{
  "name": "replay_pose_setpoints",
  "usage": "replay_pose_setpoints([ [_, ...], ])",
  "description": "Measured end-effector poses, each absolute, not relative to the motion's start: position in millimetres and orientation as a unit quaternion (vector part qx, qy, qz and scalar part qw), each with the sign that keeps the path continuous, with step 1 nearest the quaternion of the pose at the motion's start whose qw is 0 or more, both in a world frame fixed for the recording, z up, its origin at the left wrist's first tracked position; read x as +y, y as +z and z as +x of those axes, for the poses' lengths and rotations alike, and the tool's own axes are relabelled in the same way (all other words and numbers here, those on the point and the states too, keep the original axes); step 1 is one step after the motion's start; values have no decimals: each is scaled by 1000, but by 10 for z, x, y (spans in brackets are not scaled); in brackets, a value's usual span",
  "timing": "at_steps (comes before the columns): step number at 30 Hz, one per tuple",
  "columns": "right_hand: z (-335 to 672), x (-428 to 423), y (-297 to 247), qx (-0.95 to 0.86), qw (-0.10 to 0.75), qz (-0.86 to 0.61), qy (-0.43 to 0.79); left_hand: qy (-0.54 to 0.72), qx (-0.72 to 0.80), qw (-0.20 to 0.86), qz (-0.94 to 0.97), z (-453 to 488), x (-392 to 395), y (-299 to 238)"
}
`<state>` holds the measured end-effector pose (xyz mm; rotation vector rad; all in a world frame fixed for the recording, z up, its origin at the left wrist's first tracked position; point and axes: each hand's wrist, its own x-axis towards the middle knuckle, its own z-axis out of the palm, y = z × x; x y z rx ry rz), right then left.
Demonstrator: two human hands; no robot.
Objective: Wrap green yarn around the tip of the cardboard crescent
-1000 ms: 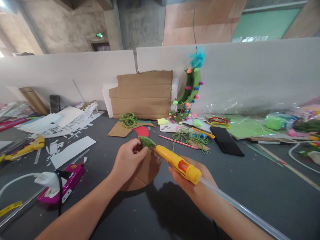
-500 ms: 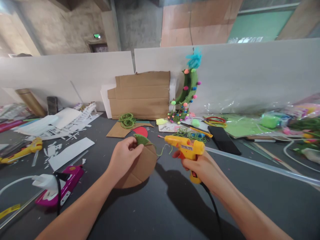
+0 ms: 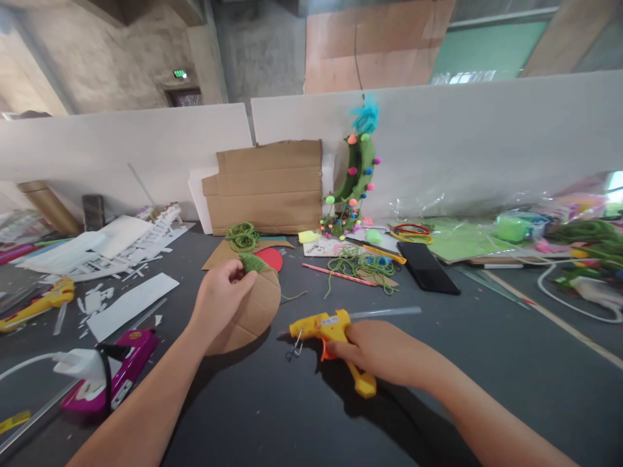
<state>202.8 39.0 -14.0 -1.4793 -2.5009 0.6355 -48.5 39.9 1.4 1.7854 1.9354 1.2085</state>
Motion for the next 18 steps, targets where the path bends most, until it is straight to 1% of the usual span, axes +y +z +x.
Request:
replay_pose_setpoints([
  [2, 2010, 367, -140, -849, 57, -500, 160, 405, 657, 147, 619, -434, 368, 24],
  [4, 1978, 366, -107, -832, 76, -534, 126, 394, 647, 181, 627, -361, 318, 44],
  [5, 1961, 369, -81, -823, 109, -545, 116, 388, 640, 201, 632, -315, 286, 55],
  [7, 1933, 370, -26, -808, 217, -530, 141, 375, 617, 261, 641, -212, 212, 71],
  [9, 1912, 354, 11, -793, 316, -463, 239, 350, 589, 322, 653, -108, 136, 73],
  [10, 1903, 341, 19, -782, 337, -428, 305, 340, 579, 348, 654, -62, 102, 69],
  [12, 1890, 314, 20, -754, 323, -388, 420, 324, 565, 377, 658, 6, 48, 57],
  [14, 1882, 292, 18, -740, 291, -394, 461, 315, 563, 382, 662, 39, 18, 47],
  [15, 1881, 286, 22, -742, 281, -410, 451, 311, 565, 377, 665, 45, 12, 44],
  [18, 1886, 283, 51, -768, 268, -456, 361, 295, 580, 352, 672, 41, 13, 38],
])
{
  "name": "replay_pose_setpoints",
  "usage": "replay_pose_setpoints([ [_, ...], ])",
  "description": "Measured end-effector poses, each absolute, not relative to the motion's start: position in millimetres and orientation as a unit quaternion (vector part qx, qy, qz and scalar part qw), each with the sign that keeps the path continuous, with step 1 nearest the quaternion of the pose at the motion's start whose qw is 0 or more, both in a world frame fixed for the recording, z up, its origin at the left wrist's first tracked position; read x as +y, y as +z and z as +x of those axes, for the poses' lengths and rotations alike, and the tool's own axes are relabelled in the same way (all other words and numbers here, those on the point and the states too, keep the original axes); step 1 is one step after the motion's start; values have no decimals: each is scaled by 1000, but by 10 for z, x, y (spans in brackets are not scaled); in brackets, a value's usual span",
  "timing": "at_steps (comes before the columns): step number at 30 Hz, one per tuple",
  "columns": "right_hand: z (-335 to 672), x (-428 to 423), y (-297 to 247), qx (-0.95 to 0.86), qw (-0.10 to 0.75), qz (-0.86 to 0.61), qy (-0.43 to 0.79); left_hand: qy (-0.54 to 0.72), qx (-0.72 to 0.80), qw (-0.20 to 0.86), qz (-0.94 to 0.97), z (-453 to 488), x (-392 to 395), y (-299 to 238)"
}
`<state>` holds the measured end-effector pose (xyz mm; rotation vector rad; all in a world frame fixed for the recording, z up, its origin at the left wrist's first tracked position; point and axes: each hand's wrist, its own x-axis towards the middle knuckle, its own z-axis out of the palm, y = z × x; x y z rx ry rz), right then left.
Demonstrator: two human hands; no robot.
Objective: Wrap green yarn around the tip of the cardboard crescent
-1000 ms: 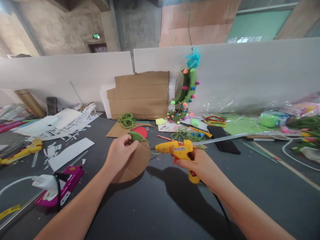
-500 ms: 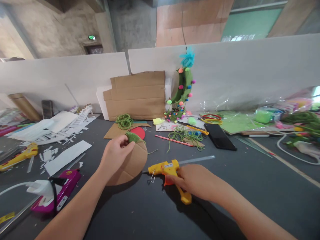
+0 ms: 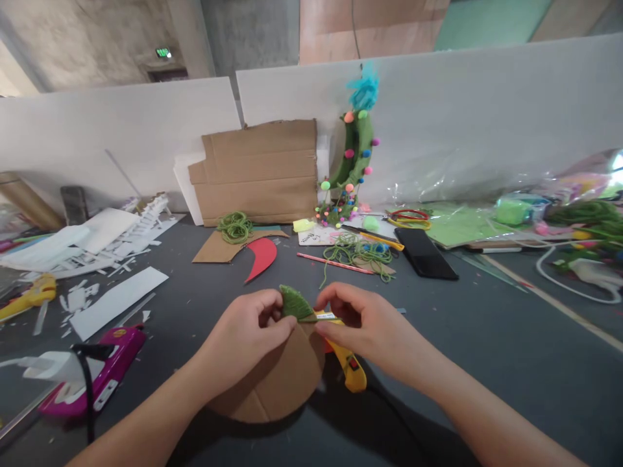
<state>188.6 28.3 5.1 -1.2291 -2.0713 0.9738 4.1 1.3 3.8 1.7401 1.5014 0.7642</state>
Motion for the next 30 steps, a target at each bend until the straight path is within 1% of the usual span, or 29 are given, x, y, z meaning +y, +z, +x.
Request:
replay_pose_setpoints([
  [3, 1895, 292, 78, -777, 265, -468, 327, 287, 589, 333, 678, 39, 27, 25],
  [9, 1870, 319, 36, -753, 307, -448, 372, 292, 576, 344, 681, 52, 42, -10],
  [23, 1820, 273, 6, -713, 312, -481, 404, 310, 582, 346, 667, 98, 13, 17],
  [27, 1836, 268, 39, -697, 307, -483, 432, 314, 585, 336, 669, 94, -2, 26],
  [30, 1857, 264, 52, -679, 298, -468, 481, 319, 559, 348, 682, 75, 4, 22],
])
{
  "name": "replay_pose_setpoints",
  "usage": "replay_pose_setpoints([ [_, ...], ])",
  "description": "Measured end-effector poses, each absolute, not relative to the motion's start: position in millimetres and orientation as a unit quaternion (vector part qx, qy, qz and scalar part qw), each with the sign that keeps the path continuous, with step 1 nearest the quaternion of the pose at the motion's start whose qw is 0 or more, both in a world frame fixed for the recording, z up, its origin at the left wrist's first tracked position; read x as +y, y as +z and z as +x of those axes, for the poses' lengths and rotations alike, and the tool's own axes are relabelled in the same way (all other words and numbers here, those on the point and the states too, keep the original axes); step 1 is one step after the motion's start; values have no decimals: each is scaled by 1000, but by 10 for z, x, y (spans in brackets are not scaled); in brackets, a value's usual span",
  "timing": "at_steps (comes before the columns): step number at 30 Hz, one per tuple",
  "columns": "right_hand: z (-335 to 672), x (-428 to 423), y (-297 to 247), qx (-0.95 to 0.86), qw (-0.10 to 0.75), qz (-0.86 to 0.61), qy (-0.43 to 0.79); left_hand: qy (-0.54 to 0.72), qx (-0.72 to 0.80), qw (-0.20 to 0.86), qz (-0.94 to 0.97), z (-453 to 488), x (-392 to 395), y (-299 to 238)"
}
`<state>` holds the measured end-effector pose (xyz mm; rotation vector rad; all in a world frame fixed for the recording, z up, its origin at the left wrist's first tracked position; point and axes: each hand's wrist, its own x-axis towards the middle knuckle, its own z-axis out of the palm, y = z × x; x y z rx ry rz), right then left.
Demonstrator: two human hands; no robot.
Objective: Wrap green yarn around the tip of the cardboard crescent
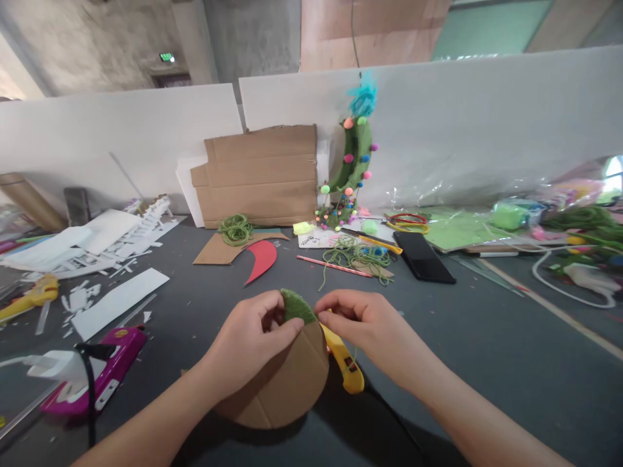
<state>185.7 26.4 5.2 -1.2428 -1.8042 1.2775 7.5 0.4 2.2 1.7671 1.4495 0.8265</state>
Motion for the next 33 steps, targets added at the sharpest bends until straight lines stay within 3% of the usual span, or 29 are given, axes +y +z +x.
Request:
replay_pose_setpoints([
  [6, 1846, 259, 64, -633, 307, -449, 551, 324, 521, 370, 698, 47, 4, 45],
  [12, 1799, 215, 102, -637, 334, -442, 536, 335, 520, 408, 671, 54, -18, 74],
  [28, 1788, 171, 71, -656, 306, -432, 537, 350, 520, 465, 626, 78, -12, 30],
  [33, 1791, 167, 64, -672, 291, -437, 523, 363, 535, 436, 626, 78, -12, 44],
])
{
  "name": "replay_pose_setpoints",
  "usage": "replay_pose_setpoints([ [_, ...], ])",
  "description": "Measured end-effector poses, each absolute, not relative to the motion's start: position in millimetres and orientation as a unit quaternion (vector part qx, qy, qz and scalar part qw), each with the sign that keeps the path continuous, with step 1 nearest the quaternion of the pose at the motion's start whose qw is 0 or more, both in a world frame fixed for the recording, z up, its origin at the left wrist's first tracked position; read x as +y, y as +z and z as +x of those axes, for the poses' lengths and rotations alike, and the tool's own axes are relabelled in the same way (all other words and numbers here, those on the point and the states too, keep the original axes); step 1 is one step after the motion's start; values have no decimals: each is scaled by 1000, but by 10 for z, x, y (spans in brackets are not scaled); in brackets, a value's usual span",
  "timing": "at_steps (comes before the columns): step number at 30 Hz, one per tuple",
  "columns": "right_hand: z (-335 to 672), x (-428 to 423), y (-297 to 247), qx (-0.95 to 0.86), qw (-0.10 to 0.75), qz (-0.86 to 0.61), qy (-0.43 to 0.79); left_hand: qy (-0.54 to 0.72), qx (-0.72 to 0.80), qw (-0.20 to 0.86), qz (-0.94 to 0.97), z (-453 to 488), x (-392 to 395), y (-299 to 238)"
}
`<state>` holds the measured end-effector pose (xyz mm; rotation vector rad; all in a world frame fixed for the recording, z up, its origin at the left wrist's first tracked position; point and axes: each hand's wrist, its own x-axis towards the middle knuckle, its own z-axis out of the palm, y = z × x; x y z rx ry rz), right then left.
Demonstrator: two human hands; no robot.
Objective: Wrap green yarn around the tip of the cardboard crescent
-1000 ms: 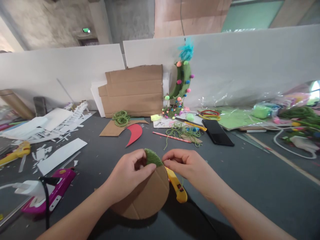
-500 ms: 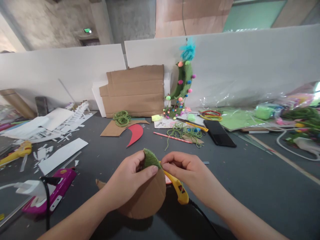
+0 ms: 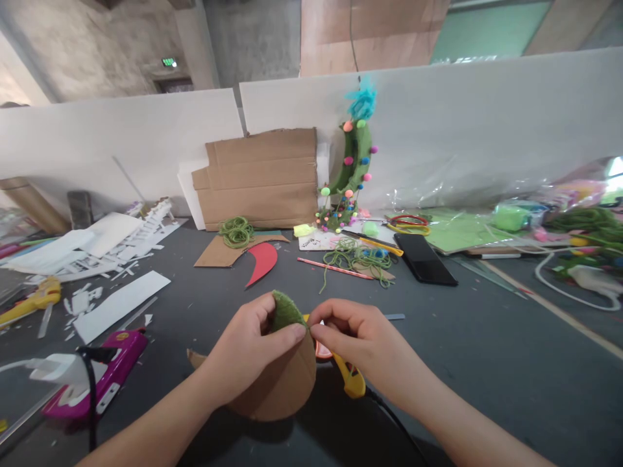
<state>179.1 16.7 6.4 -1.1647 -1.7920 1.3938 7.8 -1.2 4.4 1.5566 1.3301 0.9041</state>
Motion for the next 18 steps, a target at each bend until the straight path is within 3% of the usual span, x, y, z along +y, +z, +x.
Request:
replay_pose_setpoints([
  [7, 1806, 169, 65, -684, 254, -458, 508, 360, 512, 446, 640, 53, 10, 35],
  [13, 1821, 199, 87, -668, 310, -468, 489, 416, 438, 549, 578, -12, 35, 44],
  [18, 1870, 242, 117, -676, 326, -478, 456, 497, 512, 433, 551, -100, 126, 29],
])
